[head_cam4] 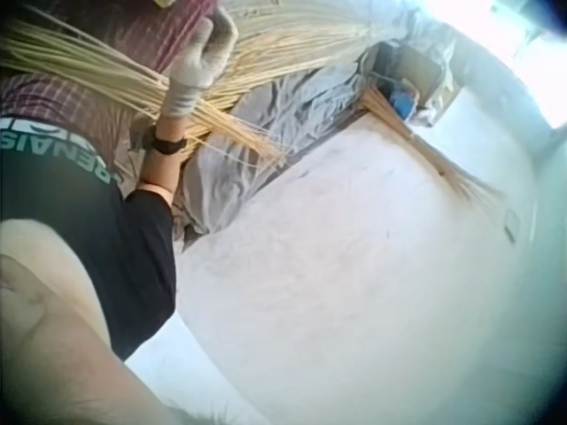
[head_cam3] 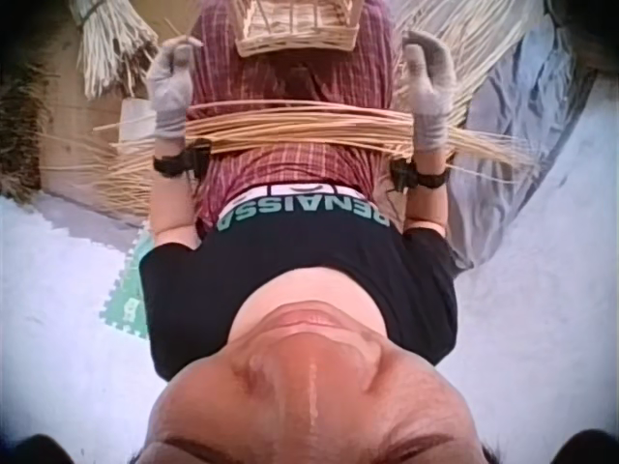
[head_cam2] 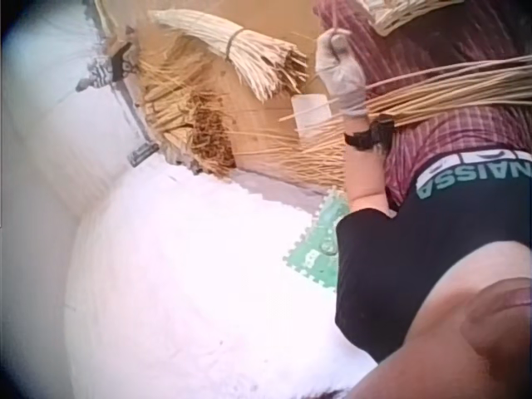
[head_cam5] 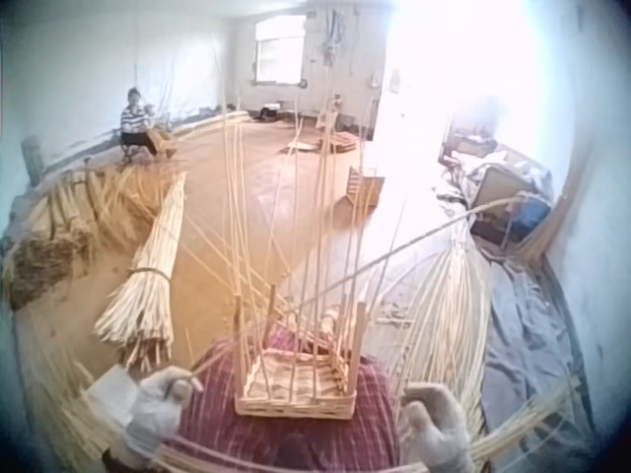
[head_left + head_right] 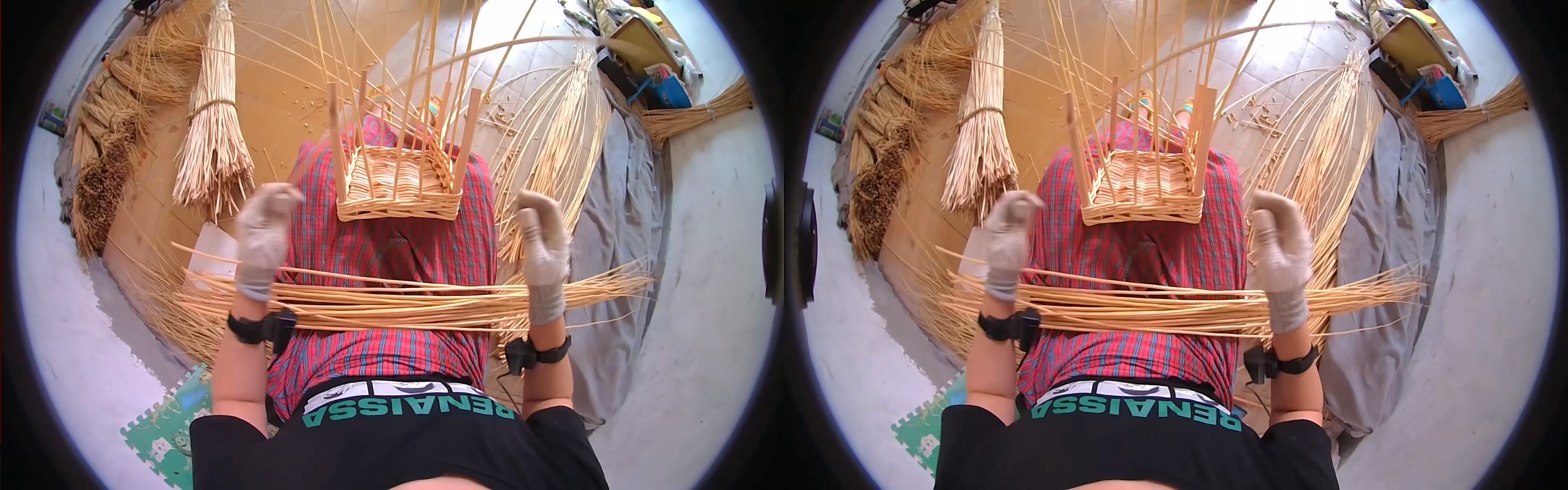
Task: Weave a wooden basket using long reeds or plant strips.
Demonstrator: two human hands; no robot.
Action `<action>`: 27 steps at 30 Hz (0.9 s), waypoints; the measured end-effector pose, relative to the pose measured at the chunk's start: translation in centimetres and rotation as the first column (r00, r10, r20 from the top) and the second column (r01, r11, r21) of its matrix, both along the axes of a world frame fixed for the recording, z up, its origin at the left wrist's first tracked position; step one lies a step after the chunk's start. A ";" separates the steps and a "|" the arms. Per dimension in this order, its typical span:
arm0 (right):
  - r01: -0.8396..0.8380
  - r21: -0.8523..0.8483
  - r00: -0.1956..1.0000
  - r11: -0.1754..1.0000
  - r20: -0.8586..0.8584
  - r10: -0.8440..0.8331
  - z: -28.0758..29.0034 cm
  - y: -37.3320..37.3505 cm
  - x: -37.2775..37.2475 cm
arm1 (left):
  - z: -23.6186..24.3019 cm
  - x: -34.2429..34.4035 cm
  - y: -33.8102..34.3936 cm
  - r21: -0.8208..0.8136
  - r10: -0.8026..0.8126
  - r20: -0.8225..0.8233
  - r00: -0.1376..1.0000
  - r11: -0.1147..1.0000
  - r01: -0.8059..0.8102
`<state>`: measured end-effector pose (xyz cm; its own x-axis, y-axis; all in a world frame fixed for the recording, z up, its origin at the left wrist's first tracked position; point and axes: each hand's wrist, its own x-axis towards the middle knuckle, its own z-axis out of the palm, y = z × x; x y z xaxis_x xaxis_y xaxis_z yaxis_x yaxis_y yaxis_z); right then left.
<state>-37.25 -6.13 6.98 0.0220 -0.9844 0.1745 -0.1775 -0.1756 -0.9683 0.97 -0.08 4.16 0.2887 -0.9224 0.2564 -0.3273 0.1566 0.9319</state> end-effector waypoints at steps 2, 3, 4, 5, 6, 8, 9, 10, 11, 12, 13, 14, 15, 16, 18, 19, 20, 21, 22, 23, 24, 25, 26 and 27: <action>-0.193 0.172 0.950 0.966 0.279 0.140 0.7 0.8 3.9 | -0.1 -3.6 -0.2 0.136 -0.427 -0.048 0.903 0.893 0.429; -0.251 0.176 0.894 0.952 0.419 0.159 0.8 1.5 5.5 | 0.1 -6.2 -0.3 0.273 -0.528 -0.128 0.840 0.795 0.541; -0.318 0.169 0.812 0.933 0.556 0.176 0.8 2.0 6.2 | 0.5 -8.0 0.0 0.397 -0.599 -0.215 0.771 0.668 0.630; -0.330 0.164 0.807 0.930 0.561 0.187 0.3 2.1 6.0 | -0.7 -8.9 0.4 0.391 -0.569 -0.304 0.764 0.657 0.645; -0.328 0.118 0.841 0.937 0.488 0.233 -0.7 2.0 5.2 | -2.0 -9.3 0.4 0.377 -0.540 -0.395 0.743 0.642 0.667; -0.302 0.028 0.909 0.953 0.310 0.279 -0.7 1.1 3.3 | -1.3 -8.5 -0.5 0.381 -0.621 -0.048 0.783 0.713 0.589; -0.193 0.034 0.923 0.981 0.344 0.170 -0.5 0.6 2.3 | -1.3 -8.3 -0.8 0.358 -0.517 0.057 0.854 0.809 0.466; -0.087 0.043 0.924 0.995 0.376 0.065 -0.4 0.1 1.5 | -1.2 -7.8 -1.0 0.318 -0.392 0.159 0.906 0.889 0.329; 0.030 0.028 0.948 0.999 0.316 -0.037 -0.5 -0.5 0.5 | -2.5 -7.3 -1.2 0.246 -0.212 0.185 0.960 0.955 0.163; 0.154 0.005 0.954 0.988 0.258 -0.150 -1.1 -1.1 -0.5 | -1.9 -6.6 -1.6 0.308 -0.149 0.129 0.980 0.946 0.103; 0.151 -0.001 0.941 0.989 0.306 -0.143 -1.9 -1.1 -1.0 | -1.3 -6.5 -1.7 0.373 -0.089 -0.006 0.996 0.924 0.085; 0.154 0.000 0.940 0.988 0.306 -0.147 -2.8 -1.1 -0.9 | -0.5 -6.7 -1.7 0.439 -0.019 -0.136 0.991 0.895 0.077; 0.132 0.029 0.927 0.991 0.349 -0.134 -3.7 -0.8 -0.4 | -0.8 -7.1 -1.6 0.440 -0.014 -0.134 0.991 0.895 0.073; 0.111 0.055 0.913 0.992 0.390 -0.123 -4.5 -0.6 0.1 | -1.5 -7.8 -1.7 0.223 -0.028 -0.127 0.992 0.973 0.056; 0.079 0.041 0.917 0.996 0.389 -0.089 -5.7 -0.2 0.9 | -2.1 -9.1 -2.4 -0.006 -0.042 -0.117 0.992 0.999 0.042; 0.077 0.088 0.919 0.993 0.381 -0.105 -5.9 -0.4 1.2 | -2.2 -9.8 -2.8 -0.012 -0.063 -0.025 0.998 0.998 0.062; 0.075 0.134 0.920 0.988 0.372 -0.120 -6.0 -0.7 1.3 | -2.3 -10.5 -3.2 -0.016 -0.082 0.067 0.994 0.996 0.084; 0.077 0.136 0.920 0.988 0.372 -0.123 -6.3 -1.1 1.2 | -3.3 -11.1 -3.6 0.043 -0.147 0.103 0.984 0.989 0.143; 0.044 0.177 0.901 0.983 0.419 -0.115 -6.7 -1.8 0.8 | -4.5 -12.2 -4.1 0.050 -0.177 -0.028 0.984 0.983 0.178; 0.008 0.215 0.879 0.977 0.465 -0.109 -6.9 -2.2 0.7 | -5.9 -12.6 -4.7 0.094 -0.148 0.274 0.950 0.988 0.126; 0.012 0.215 0.880 0.977 0.462 -0.112 -6.8 -2.5 0.6 | -6.1 -13.0 -5.6 0.120 -0.121 0.550 0.826 0.991 0.066; 0.008 0.227 0.893 0.974 0.436 -0.109 -6.6 -2.8 0.7 | -6.1 -13.4 -6.3 0.119 -0.123 0.547 0.828 0.991 0.068; 0.004 0.238 0.906 0.971 0.410 -0.104 -6.3 -3.0 0.9 | -6.2 -13.7 -7.0 0.295 -0.187 0.468 0.864 0.954 0.047; 0.017 0.232 0.920 0.973 0.376 -0.106 -5.9 -3.2 1.1 | -5.8 -14.0 -7.5 0.461 -0.237 0.377 0.895 0.886 0.041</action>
<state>-36.10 -9.29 1.07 -0.0645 -0.9959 -0.0636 0.2117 0.0487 -0.9761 -13.07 -7.53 -1.69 0.1071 -0.9881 -0.1104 -0.7004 -0.1538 0.6970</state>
